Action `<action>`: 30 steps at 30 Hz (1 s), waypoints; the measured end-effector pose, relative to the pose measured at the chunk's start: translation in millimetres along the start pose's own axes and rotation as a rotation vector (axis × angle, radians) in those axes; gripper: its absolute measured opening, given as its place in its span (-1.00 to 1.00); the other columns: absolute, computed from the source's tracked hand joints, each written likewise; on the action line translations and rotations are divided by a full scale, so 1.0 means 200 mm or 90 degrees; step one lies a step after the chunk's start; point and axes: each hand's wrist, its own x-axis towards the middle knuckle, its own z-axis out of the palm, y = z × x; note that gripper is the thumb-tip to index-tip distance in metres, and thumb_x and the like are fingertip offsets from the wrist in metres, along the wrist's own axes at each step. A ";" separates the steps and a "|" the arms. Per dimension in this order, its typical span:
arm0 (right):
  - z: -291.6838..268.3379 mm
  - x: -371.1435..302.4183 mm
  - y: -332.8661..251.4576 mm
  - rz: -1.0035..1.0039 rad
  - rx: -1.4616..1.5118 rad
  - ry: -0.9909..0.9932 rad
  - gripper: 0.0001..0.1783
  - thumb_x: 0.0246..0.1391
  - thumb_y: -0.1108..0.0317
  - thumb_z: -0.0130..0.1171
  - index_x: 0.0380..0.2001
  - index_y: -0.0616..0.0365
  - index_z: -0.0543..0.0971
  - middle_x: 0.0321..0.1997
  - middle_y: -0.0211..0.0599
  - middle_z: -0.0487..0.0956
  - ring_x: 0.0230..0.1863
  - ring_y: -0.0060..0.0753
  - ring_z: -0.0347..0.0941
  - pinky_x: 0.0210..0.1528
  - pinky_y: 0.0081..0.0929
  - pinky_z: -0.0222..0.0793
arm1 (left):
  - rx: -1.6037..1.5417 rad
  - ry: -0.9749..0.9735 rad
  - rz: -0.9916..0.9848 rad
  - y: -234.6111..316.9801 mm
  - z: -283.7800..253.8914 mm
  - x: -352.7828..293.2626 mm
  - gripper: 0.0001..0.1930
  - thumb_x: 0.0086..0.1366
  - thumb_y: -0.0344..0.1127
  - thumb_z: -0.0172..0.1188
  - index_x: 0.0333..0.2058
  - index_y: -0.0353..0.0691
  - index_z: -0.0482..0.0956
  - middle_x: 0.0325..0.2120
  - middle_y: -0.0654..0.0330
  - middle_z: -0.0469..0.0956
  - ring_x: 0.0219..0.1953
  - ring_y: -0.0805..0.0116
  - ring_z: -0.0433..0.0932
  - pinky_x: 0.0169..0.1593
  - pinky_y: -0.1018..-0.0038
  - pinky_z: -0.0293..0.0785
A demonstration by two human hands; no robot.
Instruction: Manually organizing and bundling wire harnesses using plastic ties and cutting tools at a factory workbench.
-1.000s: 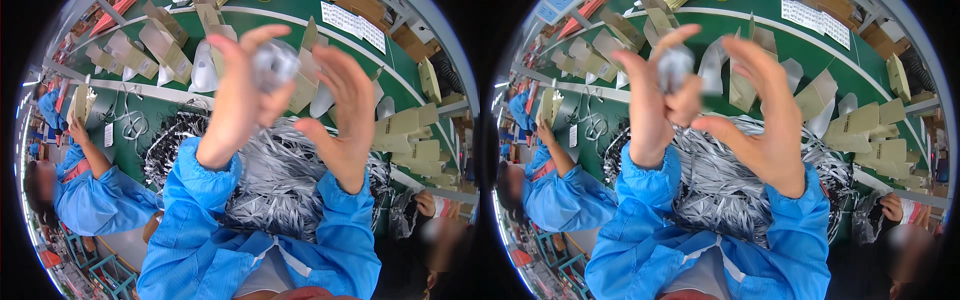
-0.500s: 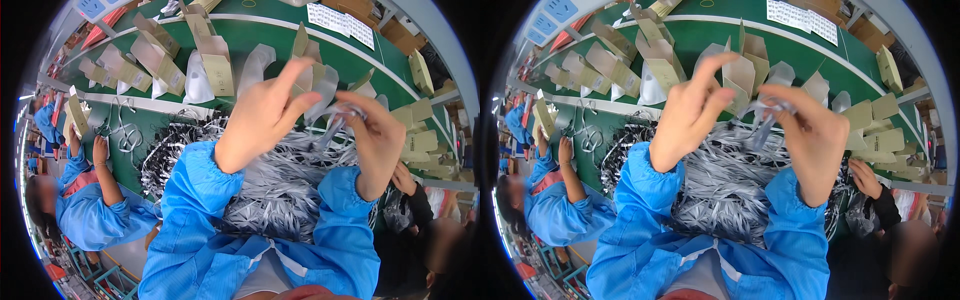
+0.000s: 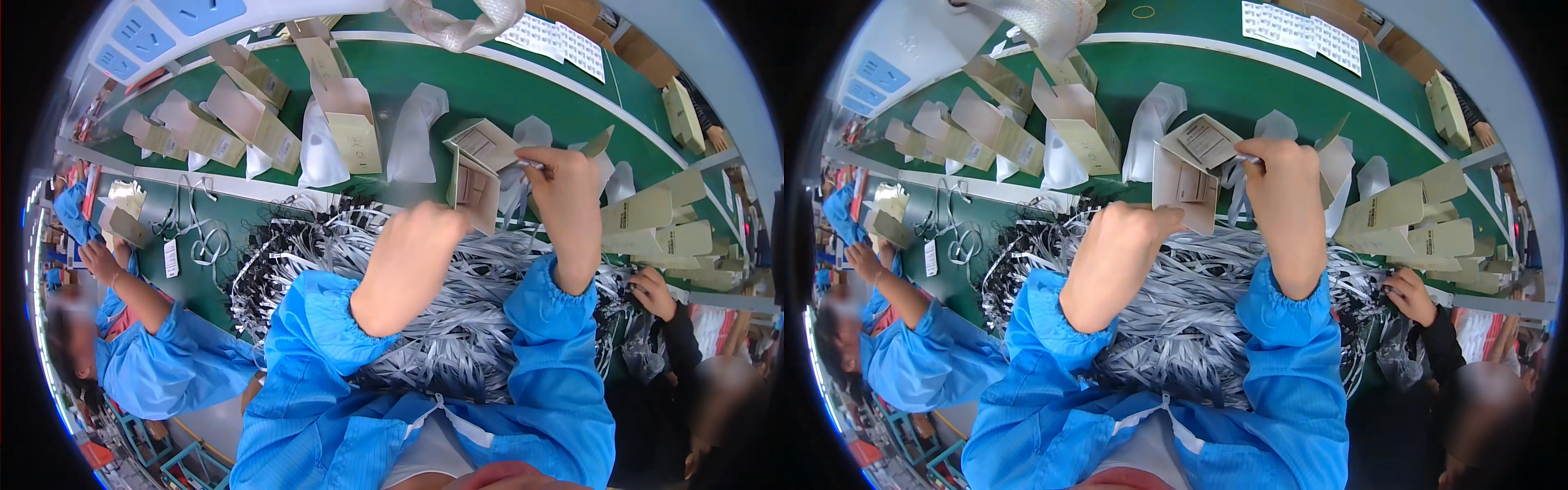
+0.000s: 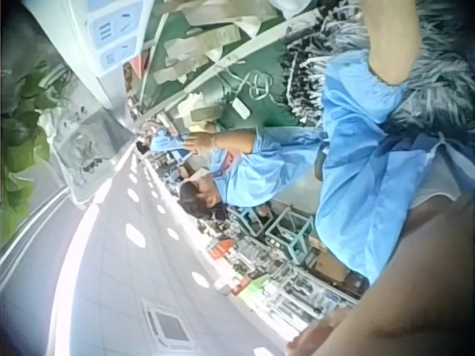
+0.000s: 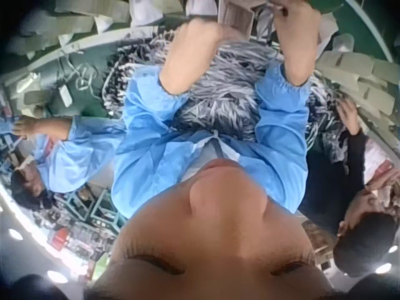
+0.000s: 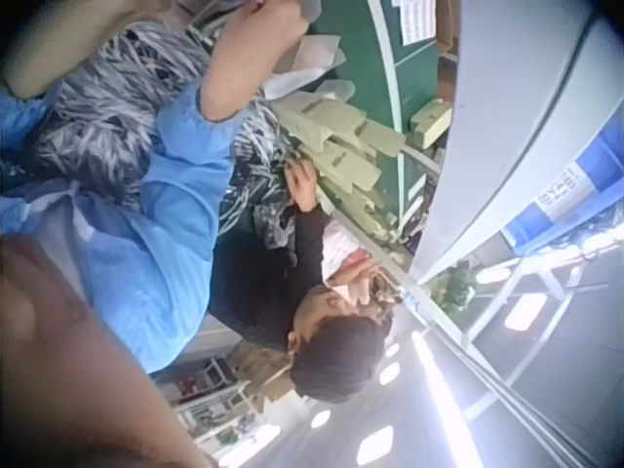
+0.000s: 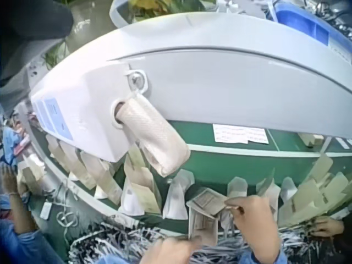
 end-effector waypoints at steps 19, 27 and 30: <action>0.00 0.11 0.19 0.048 0.058 0.113 -0.81 0.06 0.51 0.23 -0.21 0.22 0.68 -0.43 -0.19 0.69 -0.43 -0.51 0.62 -0.37 -0.59 0.50 | -0.168 0.122 0.083 -0.02 0.10 0.18 -0.81 0.24 -0.38 0.22 -0.17 -0.23 0.54 -0.47 -0.01 0.59 -0.46 -0.08 0.54 -0.41 0.19 0.43; -0.30 0.03 0.09 0.053 0.082 0.171 -0.80 0.09 0.54 0.19 -0.20 0.22 0.69 -0.38 -0.31 0.68 -0.33 -0.61 0.59 -0.26 -0.65 0.50 | 0.011 -0.202 -0.126 -0.23 0.03 0.03 -0.72 0.13 -0.17 0.31 -0.32 -0.28 0.57 -0.37 -0.04 0.57 -0.30 -0.07 0.57 -0.22 0.12 0.47; -0.41 0.08 0.00 0.012 0.055 0.246 -0.79 0.04 0.54 0.21 -0.23 0.18 0.70 -0.45 -0.27 0.66 -0.41 -0.63 0.56 -0.32 -0.61 0.46 | 0.124 -0.129 -0.053 -0.42 0.32 0.03 -0.68 0.14 -0.09 0.31 -0.36 -0.27 0.58 -0.38 -0.04 0.59 -0.29 -0.09 0.58 -0.23 0.09 0.45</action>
